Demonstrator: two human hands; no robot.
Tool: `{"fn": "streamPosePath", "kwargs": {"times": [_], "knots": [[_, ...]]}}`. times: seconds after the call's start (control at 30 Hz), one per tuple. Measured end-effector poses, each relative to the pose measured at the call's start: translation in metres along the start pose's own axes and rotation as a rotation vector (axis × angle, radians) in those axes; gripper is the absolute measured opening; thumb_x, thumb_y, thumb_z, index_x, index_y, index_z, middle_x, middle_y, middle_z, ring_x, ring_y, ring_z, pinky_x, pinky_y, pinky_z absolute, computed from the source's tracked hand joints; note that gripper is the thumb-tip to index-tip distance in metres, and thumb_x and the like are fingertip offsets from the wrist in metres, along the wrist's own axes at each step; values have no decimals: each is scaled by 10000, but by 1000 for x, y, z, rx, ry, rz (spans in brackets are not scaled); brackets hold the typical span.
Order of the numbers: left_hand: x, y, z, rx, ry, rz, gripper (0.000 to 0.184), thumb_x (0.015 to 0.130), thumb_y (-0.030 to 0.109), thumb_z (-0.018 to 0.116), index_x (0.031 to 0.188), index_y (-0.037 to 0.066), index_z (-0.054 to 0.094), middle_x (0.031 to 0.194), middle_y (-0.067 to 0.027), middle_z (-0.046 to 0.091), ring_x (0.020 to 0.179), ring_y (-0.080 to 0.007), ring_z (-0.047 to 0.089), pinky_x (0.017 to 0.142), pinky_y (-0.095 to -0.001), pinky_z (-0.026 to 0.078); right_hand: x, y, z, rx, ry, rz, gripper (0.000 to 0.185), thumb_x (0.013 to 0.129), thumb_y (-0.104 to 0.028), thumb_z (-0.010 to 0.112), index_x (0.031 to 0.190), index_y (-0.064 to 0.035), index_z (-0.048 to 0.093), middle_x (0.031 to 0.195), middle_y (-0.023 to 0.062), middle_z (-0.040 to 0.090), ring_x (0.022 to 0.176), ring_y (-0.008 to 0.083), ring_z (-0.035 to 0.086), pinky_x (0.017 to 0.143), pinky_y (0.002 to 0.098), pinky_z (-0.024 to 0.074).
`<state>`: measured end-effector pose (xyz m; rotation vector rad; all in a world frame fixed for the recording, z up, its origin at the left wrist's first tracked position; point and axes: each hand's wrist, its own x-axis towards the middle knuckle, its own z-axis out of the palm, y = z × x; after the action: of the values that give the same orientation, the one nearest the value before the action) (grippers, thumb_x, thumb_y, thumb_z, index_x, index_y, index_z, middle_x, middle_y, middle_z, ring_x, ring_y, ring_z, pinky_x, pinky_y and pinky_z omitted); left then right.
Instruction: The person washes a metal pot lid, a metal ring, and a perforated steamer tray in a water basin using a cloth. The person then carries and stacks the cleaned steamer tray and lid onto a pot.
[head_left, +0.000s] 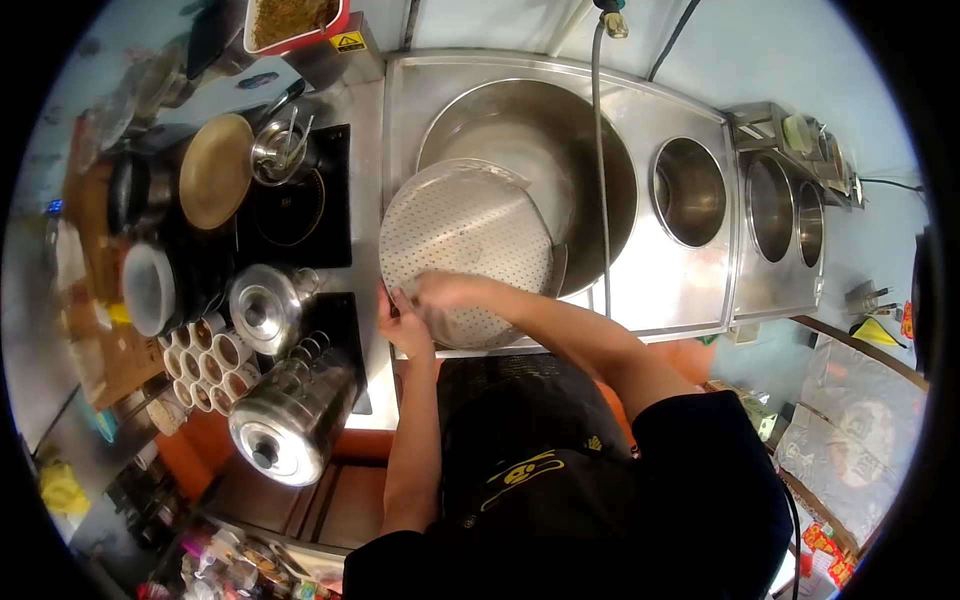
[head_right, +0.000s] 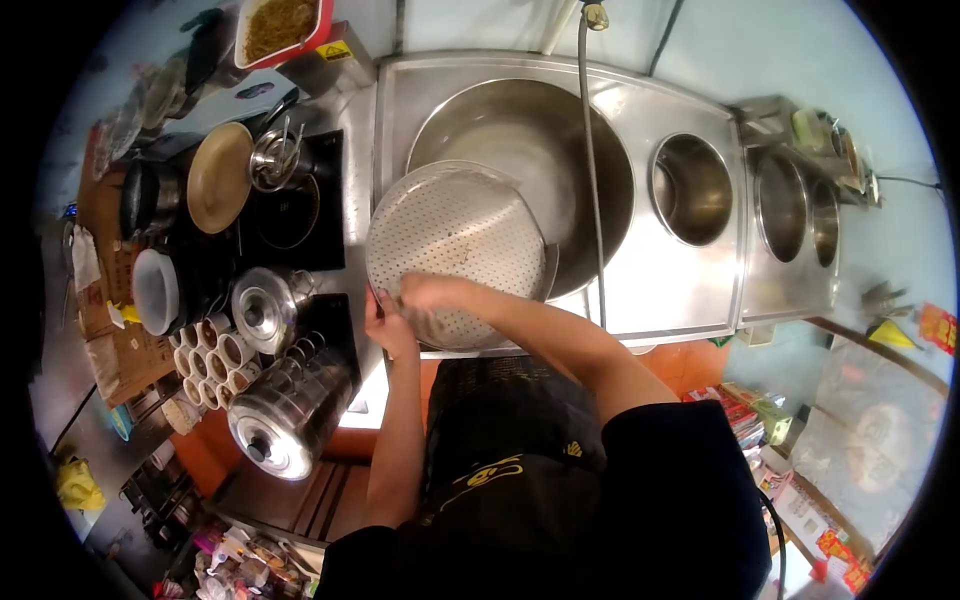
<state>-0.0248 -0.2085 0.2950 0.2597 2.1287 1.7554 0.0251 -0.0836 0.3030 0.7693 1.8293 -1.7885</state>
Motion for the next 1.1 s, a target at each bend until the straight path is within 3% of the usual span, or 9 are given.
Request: {"fn": "streamPosePath", "kwargs": {"times": [0.17, 0.33, 0.43, 0.53, 0.7, 0.83, 0.9, 1.03, 1.1], "knots": [[-10, 11, -3, -134, 10, -133, 376, 985, 92, 587, 1326, -65, 570, 1228, -140, 662, 1039, -192, 627, 934, -299, 479, -36, -42, -99, 359, 473, -163, 565, 901, -173, 638, 1426, -45, 471, 1348, 208, 581, 1207, 277, 587, 981, 372, 491], [-4, 1, -13, -184, 1, -198, 400, 973, 75, 589, 1351, -50, 555, 1269, -131, 639, 1101, -197, 613, 975, -301, 463, -79, -20, -159, -392, 499, -424, 568, 854, -133, 599, 1409, -59, 508, 1474, 210, 460, 1362, 401, 426, 1156, 446, 339], [-3, 0, -9, -248, 13, -208, 395, 971, 54, 579, 1352, -50, 555, 1267, -131, 641, 1097, -193, 613, 972, -300, 463, -40, 49, -136, -1357, 387, -271, 754, 856, -378, 685, 1496, -97, 400, 1603, 162, 255, 1469, 348, 264, 1203, 492, 249], [-2, 11, -4, -272, 52, -240, 379, 968, 37, 575, 1337, -50, 569, 1256, -132, 647, 1085, -190, 616, 961, -301, 470, -42, 105, -110, -1068, 415, -586, 722, 836, -192, 615, 1489, -9, 368, 1572, 233, 282, 1492, 419, 130, 1227, 533, 116], [-2, -9, -2, -237, 77, -225, 369, 971, 67, 603, 1312, -72, 579, 1260, -143, 649, 1087, -196, 616, 954, -303, 473, -138, 139, 12, -281, 242, -399, 814, 942, -428, 540, 1528, 38, 221, 1613, 225, 160, 1507, 383, 88, 1241, 433, 102], [-4, -2, -1, -190, 32, -245, 357, 963, 83, 621, 1280, -79, 601, 1225, -140, 666, 1061, -188, 618, 939, -302, 479, -111, 61, 57, -499, 128, -341, 715, 1008, -436, 428, 1543, -8, 225, 1621, 216, 138, 1515, 350, 76, 1240, 421, 99], [-7, -9, -3, -133, 42, -196, 354, 961, 92, 629, 1268, -82, 609, 1210, -138, 674, 1049, -183, 619, 932, -300, 481, -87, 17, 38, -260, 213, -314, 681, 1013, -394, 427, 1544, -19, 226, 1630, 197, 122, 1521, 330, 63, 1241, 427, 93], [-6, -7, -8, -178, 34, -267, 364, 964, 104, 628, 1274, -86, 603, 1221, -136, 669, 1053, -181, 619, 945, -300, 470, -27, 15, -15, -795, 352, -457, 626, 1004, -354, 450, 1515, -19, 312, 1616, 186, 197, 1510, 312, 153, 1230, 423, 157], [-4, -1, -5, -202, 37, -275, 370, 966, 104, 624, 1279, -91, 597, 1223, -137, 668, 1053, -185, 620, 949, -304, 467, -27, 10, -63, -734, 423, -295, 583, 993, -355, 469, 1484, -52, 392, 1588, 178, 272, 1490, 314, 214, 1225, 412, 188]]}}
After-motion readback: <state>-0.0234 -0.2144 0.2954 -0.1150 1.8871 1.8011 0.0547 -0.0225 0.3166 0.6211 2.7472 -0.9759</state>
